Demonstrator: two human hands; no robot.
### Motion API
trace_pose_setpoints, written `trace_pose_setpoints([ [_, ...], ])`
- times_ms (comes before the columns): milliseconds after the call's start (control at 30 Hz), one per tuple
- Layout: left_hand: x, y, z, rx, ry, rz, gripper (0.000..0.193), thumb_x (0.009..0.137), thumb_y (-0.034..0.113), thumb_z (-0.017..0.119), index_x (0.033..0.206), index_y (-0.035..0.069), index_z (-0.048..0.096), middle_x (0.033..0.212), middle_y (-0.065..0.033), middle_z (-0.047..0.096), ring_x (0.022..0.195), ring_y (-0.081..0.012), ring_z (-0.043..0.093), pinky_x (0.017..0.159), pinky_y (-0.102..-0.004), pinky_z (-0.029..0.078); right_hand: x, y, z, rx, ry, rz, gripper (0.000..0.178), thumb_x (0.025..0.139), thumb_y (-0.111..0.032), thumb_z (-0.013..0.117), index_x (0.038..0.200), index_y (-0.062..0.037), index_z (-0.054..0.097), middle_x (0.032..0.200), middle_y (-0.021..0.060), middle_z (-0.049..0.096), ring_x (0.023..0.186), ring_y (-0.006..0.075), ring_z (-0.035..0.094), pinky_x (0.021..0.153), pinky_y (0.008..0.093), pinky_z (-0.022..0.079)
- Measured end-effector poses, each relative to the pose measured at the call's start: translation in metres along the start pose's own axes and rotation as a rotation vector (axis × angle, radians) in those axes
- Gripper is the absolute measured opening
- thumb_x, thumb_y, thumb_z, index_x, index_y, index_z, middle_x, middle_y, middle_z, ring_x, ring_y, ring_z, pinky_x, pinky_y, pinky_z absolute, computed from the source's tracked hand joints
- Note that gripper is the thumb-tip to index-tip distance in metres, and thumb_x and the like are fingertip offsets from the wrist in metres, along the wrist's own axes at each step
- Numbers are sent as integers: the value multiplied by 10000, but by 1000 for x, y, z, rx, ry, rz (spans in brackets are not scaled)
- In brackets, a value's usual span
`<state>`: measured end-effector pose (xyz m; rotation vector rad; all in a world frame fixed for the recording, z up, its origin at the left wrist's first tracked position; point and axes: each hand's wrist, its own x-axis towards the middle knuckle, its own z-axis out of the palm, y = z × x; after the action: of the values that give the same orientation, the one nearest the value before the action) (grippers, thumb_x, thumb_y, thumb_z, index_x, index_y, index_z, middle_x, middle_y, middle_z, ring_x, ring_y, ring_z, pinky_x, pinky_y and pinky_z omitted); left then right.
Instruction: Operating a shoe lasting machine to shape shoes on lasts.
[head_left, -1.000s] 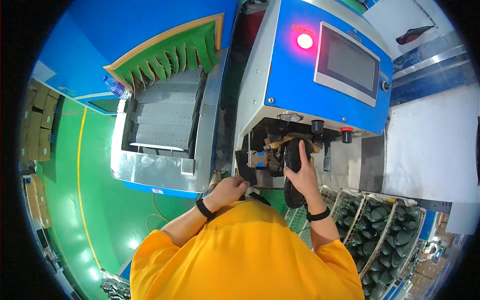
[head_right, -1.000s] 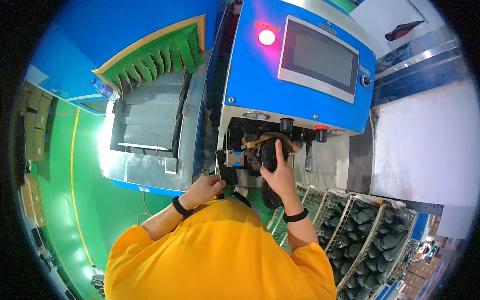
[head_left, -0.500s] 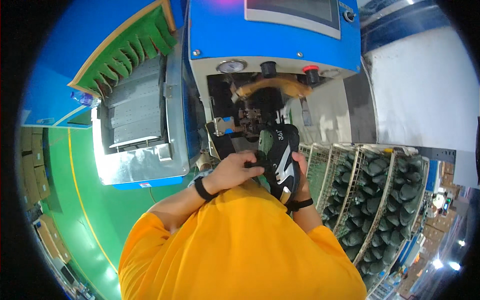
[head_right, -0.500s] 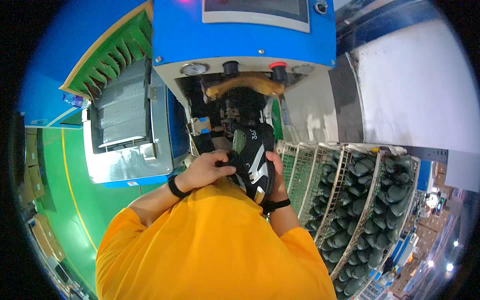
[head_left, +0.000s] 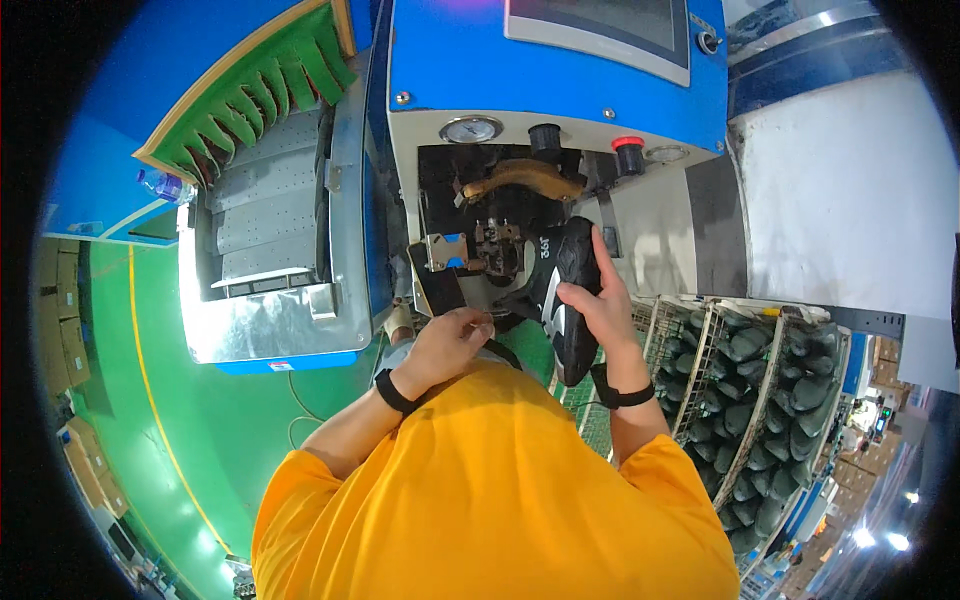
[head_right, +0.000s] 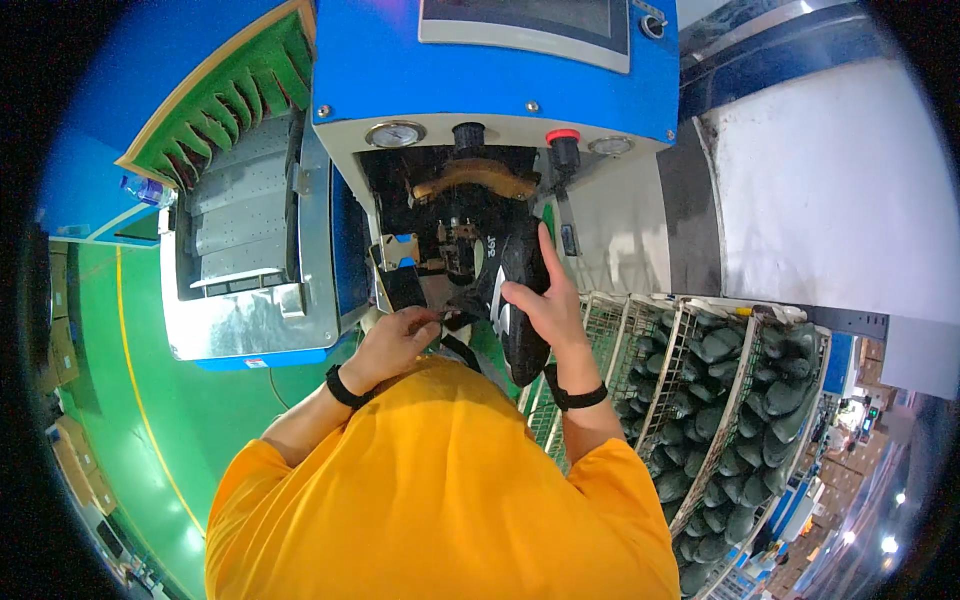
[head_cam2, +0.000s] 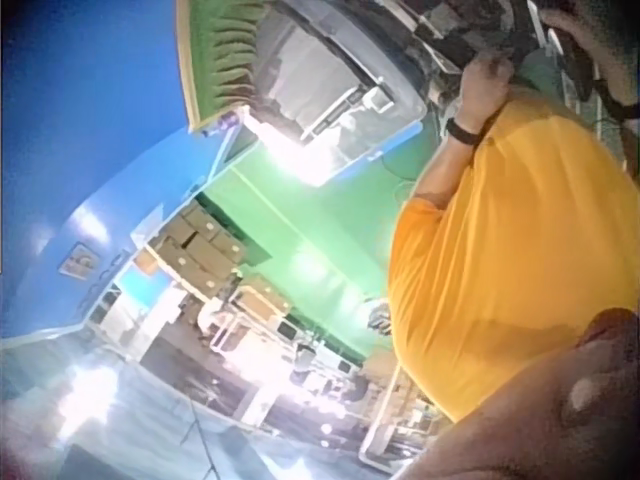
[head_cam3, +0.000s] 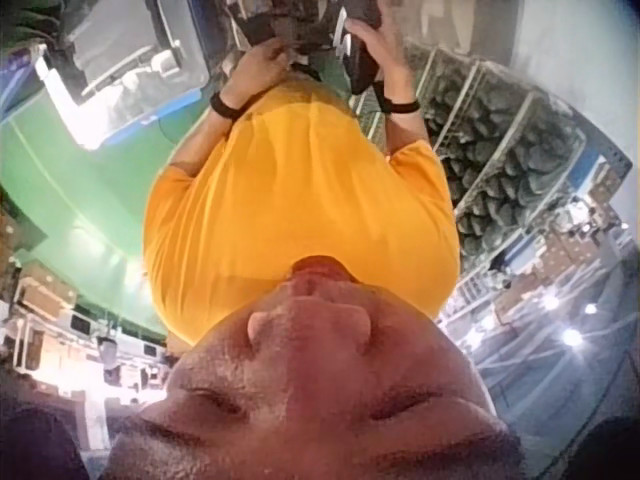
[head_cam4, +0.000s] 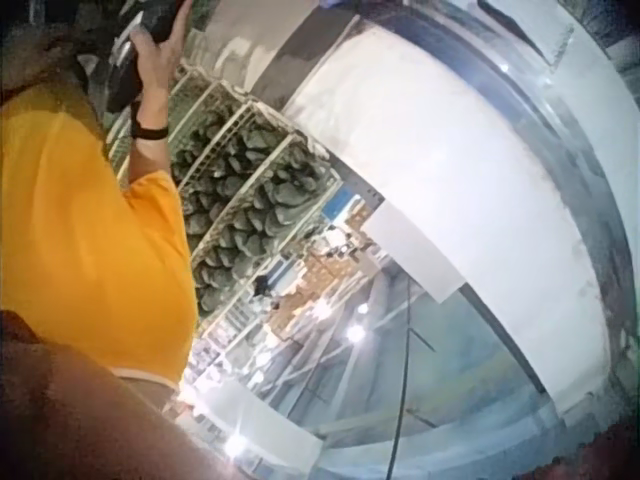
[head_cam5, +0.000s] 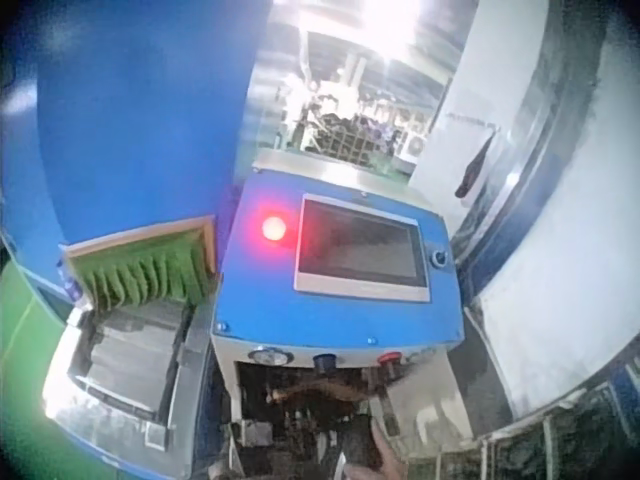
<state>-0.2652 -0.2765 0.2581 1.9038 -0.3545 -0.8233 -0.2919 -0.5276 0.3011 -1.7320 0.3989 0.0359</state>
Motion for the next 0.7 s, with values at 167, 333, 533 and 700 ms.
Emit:
trace_pose_setpoints([
  [167,-2,-15,-8,-22,65,-55,354,920,318,544,1093,35,668,987,-206,688,935,-374,660,813,-427,517,44,-3,10,-364,31,-102,942,714,-213,763,1531,-149,298,1293,217,570,1035,252,633,884,331,488],
  [333,-3,-29,-19,-5,80,-90,366,945,314,522,1085,9,668,959,-212,693,914,-366,670,804,-401,511,61,-4,45,-1070,-114,-61,984,738,-324,740,1556,-244,200,1371,344,434,1138,461,578,943,443,484],
  [533,0,-57,-28,-78,80,-97,368,928,338,513,1045,33,682,964,-253,669,946,-412,646,806,-456,508,90,-12,63,-1059,-90,5,896,861,-500,612,1559,-203,136,1369,475,301,1137,590,506,821,493,540],
  [700,3,-55,-44,-84,93,-171,426,929,372,518,1042,-9,671,955,-268,668,948,-418,647,809,-450,503,78,-7,78,-1157,13,20,893,908,-469,558,1548,-78,71,1230,491,358,890,539,588,686,474,540],
])
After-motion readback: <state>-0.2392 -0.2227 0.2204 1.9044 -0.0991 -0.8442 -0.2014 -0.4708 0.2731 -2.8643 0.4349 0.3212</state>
